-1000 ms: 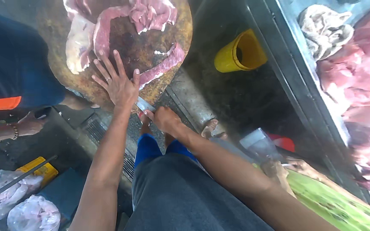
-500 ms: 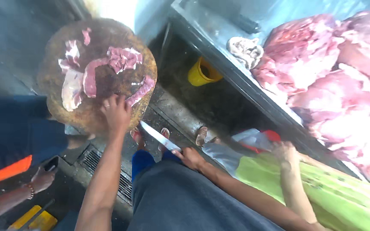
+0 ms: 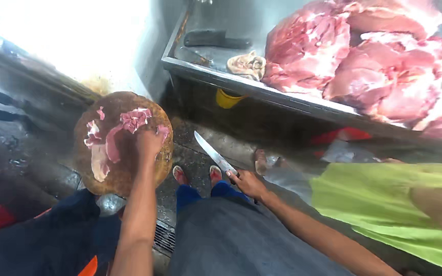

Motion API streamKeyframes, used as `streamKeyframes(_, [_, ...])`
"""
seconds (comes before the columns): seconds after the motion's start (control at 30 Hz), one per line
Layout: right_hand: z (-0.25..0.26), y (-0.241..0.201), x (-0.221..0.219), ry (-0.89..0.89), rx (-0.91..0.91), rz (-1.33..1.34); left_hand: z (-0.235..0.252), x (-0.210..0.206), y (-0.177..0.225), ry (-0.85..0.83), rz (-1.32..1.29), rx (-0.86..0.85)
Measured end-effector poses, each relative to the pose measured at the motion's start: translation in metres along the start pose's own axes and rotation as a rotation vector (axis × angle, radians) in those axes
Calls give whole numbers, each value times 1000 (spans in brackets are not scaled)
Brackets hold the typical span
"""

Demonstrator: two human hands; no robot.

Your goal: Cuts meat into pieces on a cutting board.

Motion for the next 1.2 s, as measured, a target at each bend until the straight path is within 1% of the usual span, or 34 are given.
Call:
streamKeyframes(0.07, [-3, -8, 2, 27, -29, 12, 21, -15, 27, -96, 49, 58])
streamKeyframes(0.13, [-8, -17, 6, 77, -64, 42, 37, -20, 35, -97, 21, 59])
streamKeyframes(0.2, [-10, -21, -1, 132, -79, 114, 41, -15, 16, -43, -142, 22])
streamKeyframes(0.23, [-9, -21, -8, 148, -85, 153, 37, -6, 2, -16, -252, -17])
streamKeyframes(0.3, [-7, -22, -21, 151, -96, 206, 20, 32, -23, 43, -420, -124])
streamKeyframes(0.37, [-3, -27, -33, 136, -93, 228, 1, 82, -41, 124, -526, -204])
streamKeyframes(0.47, [7, -43, -47, 74, -69, 202, -39, 163, -58, 265, -456, -273])
streamKeyframes(0.53, [18, -61, -49, 26, -36, 161, -66, 207, -62, 372, -425, -310])
streamKeyframes(0.63, [30, -94, -40, -1, 17, 94, -94, 255, -62, 514, -471, -331])
streamKeyframes(0.7, [34, -112, -29, 11, 48, 83, -105, 272, -59, 580, -530, -295])
streamKeyframes(0.73, [36, -117, -24, 22, 63, 95, -109, 274, -57, 608, -565, -273])
streamKeyframes(0.8, [40, -119, -18, 40, 74, 136, -113, 257, -55, 620, -678, -250])
streamKeyframes(0.83, [43, -118, -16, 42, 72, 152, -111, 235, -57, 593, -789, -245])
streamKeyframes(0.87, [45, -115, -15, 36, 67, 165, -104, 202, -61, 556, -950, -220])
streamKeyframes(0.9, [48, -110, -16, 26, 59, 171, -95, 161, -66, 511, -1149, -154])
streamKeyframes(0.93, [48, -105, -18, 10, 49, 171, -87, 110, -73, 457, -1341, -29])
streamKeyframes(0.97, [47, -98, -21, -15, 37, 157, -84, 56, -85, 405, -1448, 140])
streamKeyframes(1.0, [47, -91, -23, -40, 28, 131, -87, 3, -102, 359, -1443, 310])
streamKeyframes(1.03, [45, -82, -26, -63, 19, 104, -97, -41, -122, 308, -1361, 450])
streamKeyframes(1.07, [42, -74, -30, -81, 11, 69, -115, -72, -143, 256, -1259, 550])
streamKeyframes(1.1, [42, -69, -32, -97, 15, 29, -132, -85, -159, 232, -1172, 614])
streamKeyframes(1.13, [43, -68, -34, -112, 24, -28, -146, -82, -170, 242, -1090, 639])
streamKeyframes(1.2, [42, -78, -41, -182, 52, -191, -167, -58, -181, 316, -974, 651])
Point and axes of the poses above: each hand's wrist, its own z-axis towards the middle knuckle, its own x-axis out of the back of the hand, y = z × x, the point moved 5 cm from there along z, towards the middle knuckle, and after that the axes turned 4 degrees about z, right-handed, at the moved point
